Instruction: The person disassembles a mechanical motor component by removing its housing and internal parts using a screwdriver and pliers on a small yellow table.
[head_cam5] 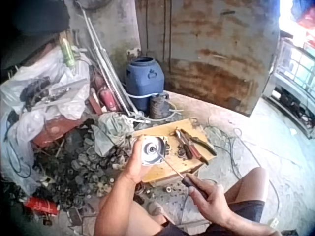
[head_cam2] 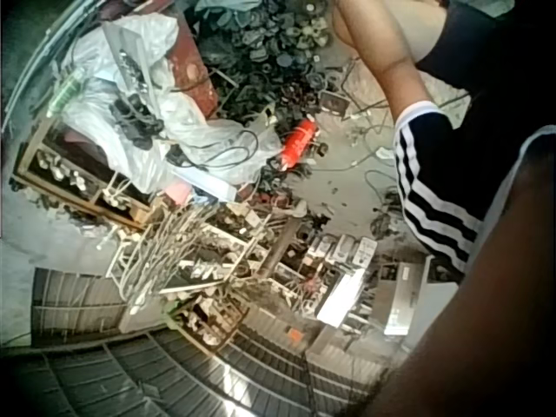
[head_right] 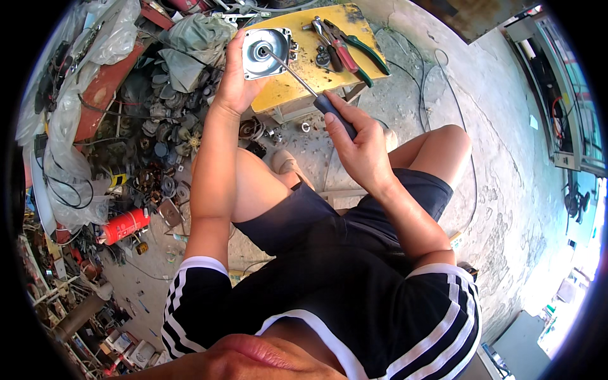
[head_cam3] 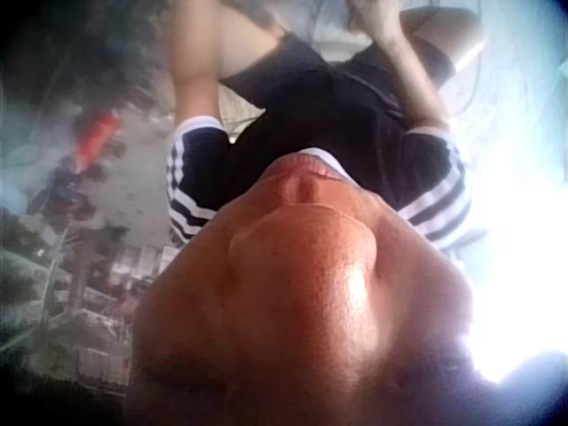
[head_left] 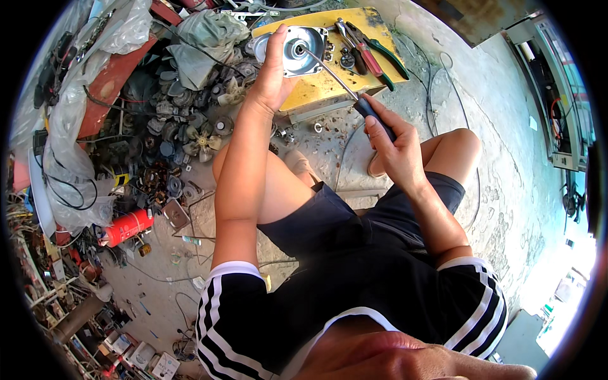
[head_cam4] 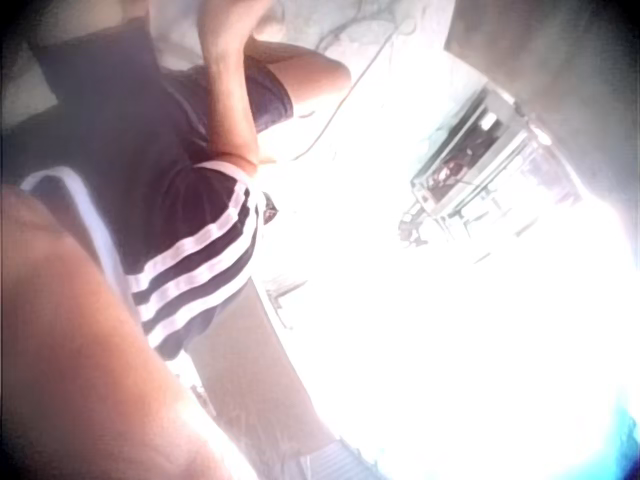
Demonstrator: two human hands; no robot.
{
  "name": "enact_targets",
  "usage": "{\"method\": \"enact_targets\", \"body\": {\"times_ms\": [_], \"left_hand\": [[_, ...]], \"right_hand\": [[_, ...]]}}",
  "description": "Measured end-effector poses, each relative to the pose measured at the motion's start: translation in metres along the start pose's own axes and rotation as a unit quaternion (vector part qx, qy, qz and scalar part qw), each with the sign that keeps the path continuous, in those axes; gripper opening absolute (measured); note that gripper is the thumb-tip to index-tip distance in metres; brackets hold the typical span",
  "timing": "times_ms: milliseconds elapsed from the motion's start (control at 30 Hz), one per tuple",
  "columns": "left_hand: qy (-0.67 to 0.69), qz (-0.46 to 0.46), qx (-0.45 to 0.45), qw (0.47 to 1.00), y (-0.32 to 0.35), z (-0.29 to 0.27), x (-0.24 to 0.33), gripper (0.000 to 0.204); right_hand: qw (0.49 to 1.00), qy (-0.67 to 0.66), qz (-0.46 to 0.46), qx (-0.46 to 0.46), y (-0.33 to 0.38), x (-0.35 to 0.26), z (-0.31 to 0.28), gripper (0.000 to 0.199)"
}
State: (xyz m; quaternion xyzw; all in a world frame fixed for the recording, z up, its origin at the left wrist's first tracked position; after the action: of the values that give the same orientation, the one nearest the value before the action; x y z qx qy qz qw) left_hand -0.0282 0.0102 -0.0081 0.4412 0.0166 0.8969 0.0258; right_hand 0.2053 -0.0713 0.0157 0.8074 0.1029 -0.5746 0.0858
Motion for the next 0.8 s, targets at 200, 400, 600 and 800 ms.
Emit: {"method": "enact_targets", "body": {"times_ms": [200,400,600,800], "left_hand": [[0.01,0.025,0.027,0.999,-0.001,0.005,-0.005,0.053],[0.072,0.028,0.038,0.996,-0.012,-0.001,-0.013,0.053],[0.024,-0.004,0.063,0.998,-0.012,-0.003,-0.013,0.064],[-0.083,0.025,-0.017,0.996,-0.009,0.002,-0.008,0.07]], "right_hand": [[0.981,0.148,-0.11,0.065,0.003,0.0,0.013,0.039],[0.946,0.236,-0.186,0.124,-0.001,0.02,0.033,0.047],[0.989,0.084,-0.104,0.056,-0.013,0.033,0.027,0.041],[0.997,-0.072,-0.005,-0.012,-0.019,0.01,0.009,0.041]]}}
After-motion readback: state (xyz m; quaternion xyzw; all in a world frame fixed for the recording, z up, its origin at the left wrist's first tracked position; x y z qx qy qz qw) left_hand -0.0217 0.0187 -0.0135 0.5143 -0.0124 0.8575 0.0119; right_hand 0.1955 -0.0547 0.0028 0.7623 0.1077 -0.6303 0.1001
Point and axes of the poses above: each hand's wrist, its own y-axis away from the middle knuckle, its own z-axis out of the palm, x = y × z, the point moved 1 cm from there along -y, towards the middle knuckle, and after that the axes turned 4 degrees about y, right-handed, at the moved point
